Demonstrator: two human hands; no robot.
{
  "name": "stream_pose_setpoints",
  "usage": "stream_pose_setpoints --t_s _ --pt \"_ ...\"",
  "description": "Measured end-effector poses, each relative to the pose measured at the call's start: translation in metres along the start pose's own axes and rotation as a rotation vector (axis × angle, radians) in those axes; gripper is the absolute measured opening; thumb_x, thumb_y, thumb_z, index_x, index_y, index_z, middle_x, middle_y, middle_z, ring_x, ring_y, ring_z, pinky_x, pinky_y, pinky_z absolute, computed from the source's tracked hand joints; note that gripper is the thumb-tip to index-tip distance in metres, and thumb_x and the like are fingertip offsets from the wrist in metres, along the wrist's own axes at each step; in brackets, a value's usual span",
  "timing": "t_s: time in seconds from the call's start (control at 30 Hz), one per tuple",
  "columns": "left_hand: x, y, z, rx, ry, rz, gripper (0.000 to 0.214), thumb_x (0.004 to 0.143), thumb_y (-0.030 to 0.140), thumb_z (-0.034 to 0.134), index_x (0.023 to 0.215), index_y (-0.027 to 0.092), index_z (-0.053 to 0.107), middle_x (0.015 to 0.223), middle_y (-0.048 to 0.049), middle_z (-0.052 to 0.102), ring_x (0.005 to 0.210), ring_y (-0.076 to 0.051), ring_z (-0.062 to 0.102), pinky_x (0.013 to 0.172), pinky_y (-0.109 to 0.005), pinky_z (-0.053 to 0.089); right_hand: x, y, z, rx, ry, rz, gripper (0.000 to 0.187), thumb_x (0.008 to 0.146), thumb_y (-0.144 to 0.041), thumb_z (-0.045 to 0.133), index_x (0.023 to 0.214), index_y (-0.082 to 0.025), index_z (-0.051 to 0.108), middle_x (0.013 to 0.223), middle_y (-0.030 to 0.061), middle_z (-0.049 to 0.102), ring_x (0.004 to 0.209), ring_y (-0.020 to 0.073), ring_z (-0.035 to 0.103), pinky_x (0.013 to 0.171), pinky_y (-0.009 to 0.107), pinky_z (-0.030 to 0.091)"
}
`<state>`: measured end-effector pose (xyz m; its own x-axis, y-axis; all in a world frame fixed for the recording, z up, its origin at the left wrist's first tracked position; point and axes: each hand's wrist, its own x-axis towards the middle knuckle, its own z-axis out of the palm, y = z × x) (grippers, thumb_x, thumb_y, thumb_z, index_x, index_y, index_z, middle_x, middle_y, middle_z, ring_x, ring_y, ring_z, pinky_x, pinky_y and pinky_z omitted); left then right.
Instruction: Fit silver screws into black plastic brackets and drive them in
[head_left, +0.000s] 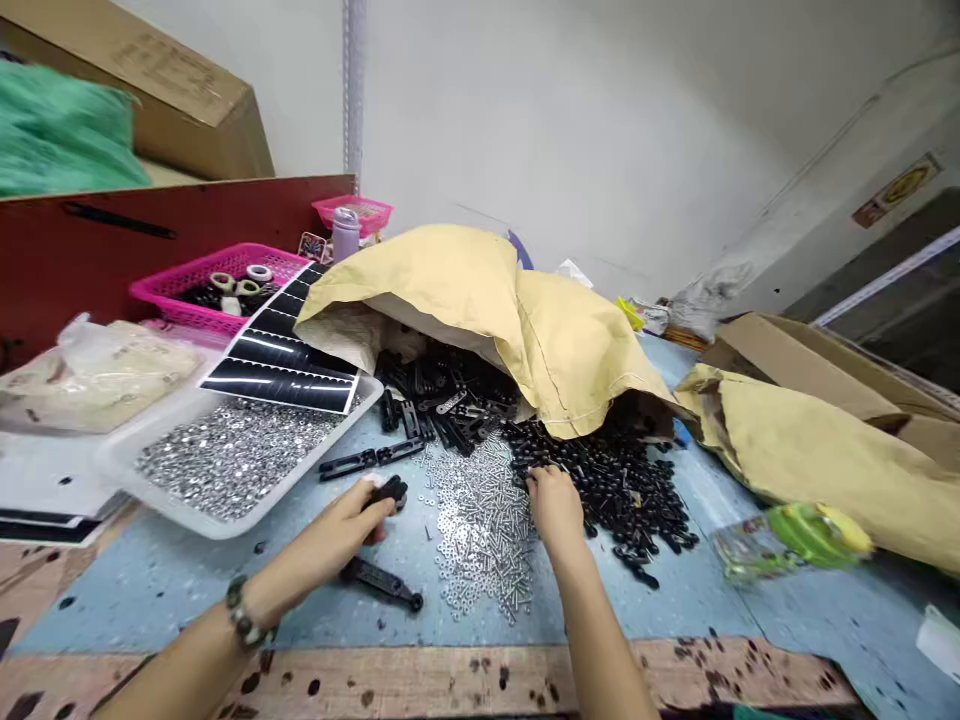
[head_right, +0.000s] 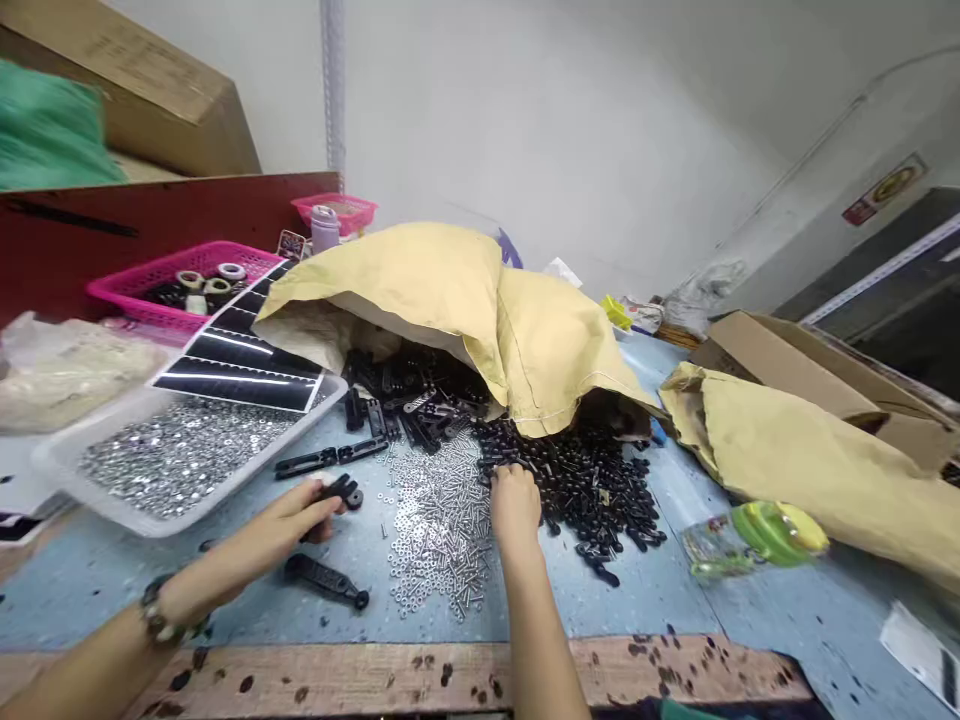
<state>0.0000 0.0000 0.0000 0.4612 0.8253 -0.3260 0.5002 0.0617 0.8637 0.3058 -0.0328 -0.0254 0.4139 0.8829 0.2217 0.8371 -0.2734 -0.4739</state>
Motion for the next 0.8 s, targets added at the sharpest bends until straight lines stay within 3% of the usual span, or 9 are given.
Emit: stream_pose_setpoints --t_s 0.1,0.2,0.3,0.37,0.47,0.6,0.8 --pt "0.016 0.0 0.002 0.025 0.038 0.055 0.03 0.084 0.05 0.041 0.089 0.021 0.046 0.089 -0.006 0.06 0.092 -0.026 0.056 0.083 -0.039 0.042 -0.005 -0.004 -0.006 0.023 0.036 -0.008 0.013 0.077 -0.008 0.058 0.081 -0.016 0.067 0.099 0.0149 0.059 0.101 0.0336 0.051 0.088 0.049 0.038" --pt "0.019 0.003 0.007 0.016 -0.001 0.098 0.027 0.087 0.047 0.037 0.089 0.021 0.045 0.081 -0.0024 0.058 0.079 -0.021 0.058 0.075 -0.033 0.045 -0.022 -0.024 -0.003 0.132 0.008 -0.041 0.022 0.086 -0.017 0.051 0.104 -0.018 0.063 0.102 0.0115 0.059 0.097 0.0263 0.055 0.086 0.041 0.044" --pt "0.011 0.007 0.016 0.017 -0.062 0.135 0.027 0.089 0.044 0.038 0.1 0.021 0.044 0.077 0.0012 0.055 0.063 -0.015 0.055 0.061 -0.028 0.046 -0.046 -0.06 0.01 0.516 -0.159 -0.11 0.036 0.093 -0.028 0.042 0.128 -0.025 0.047 0.106 0.0063 0.059 0.086 0.0179 0.061 0.077 0.032 0.05" --pt "0.004 0.009 0.019 0.008 -0.097 0.145 0.029 0.09 0.043 0.038 0.108 0.021 0.044 0.074 0.0023 0.054 0.057 -0.015 0.053 0.055 -0.027 0.045 -0.059 -0.084 0.018 0.848 -0.272 -0.123 0.032 0.092 -0.031 0.046 0.123 -0.026 0.05 0.105 0.004 0.058 0.085 0.0165 0.061 0.078 0.031 0.05" --pt "-0.004 0.011 0.019 0.04 -0.067 0.225 0.027 0.092 0.039 0.037 0.11 0.021 0.046 0.076 0.0005 0.056 0.062 -0.017 0.056 0.058 -0.029 0.046 -0.068 -0.106 0.028 1.11 -0.278 -0.041 0.017 0.085 -0.031 0.06 0.099 -0.023 0.055 0.085 -0.0007 0.058 0.078 0.0151 0.059 0.074 0.029 0.048" --pt "-0.008 0.013 0.013 0.186 0.042 0.408 0.022 0.092 0.035 0.044 0.109 0.021 0.048 0.093 -0.0037 0.061 0.084 -0.021 0.058 0.074 -0.034 0.045 -0.072 -0.116 0.034 1.145 -0.196 0.021 0.019 0.077 -0.03 0.07 0.08 -0.02 0.054 0.071 -0.0041 0.054 0.068 0.0119 0.051 0.066 0.024 0.042" --pt "-0.009 0.016 0.012 0.324 0.095 0.503 0.026 0.095 0.043 0.04 0.088 0.02 0.051 0.077 -0.0011 0.059 0.069 -0.018 0.056 0.062 -0.029 0.039 -0.08 -0.128 0.035 1.258 -0.052 0.04 0.022 0.076 -0.032 0.071 0.078 -0.021 0.052 0.072 -0.0045 0.052 0.068 0.0114 0.049 0.065 0.024 0.04"
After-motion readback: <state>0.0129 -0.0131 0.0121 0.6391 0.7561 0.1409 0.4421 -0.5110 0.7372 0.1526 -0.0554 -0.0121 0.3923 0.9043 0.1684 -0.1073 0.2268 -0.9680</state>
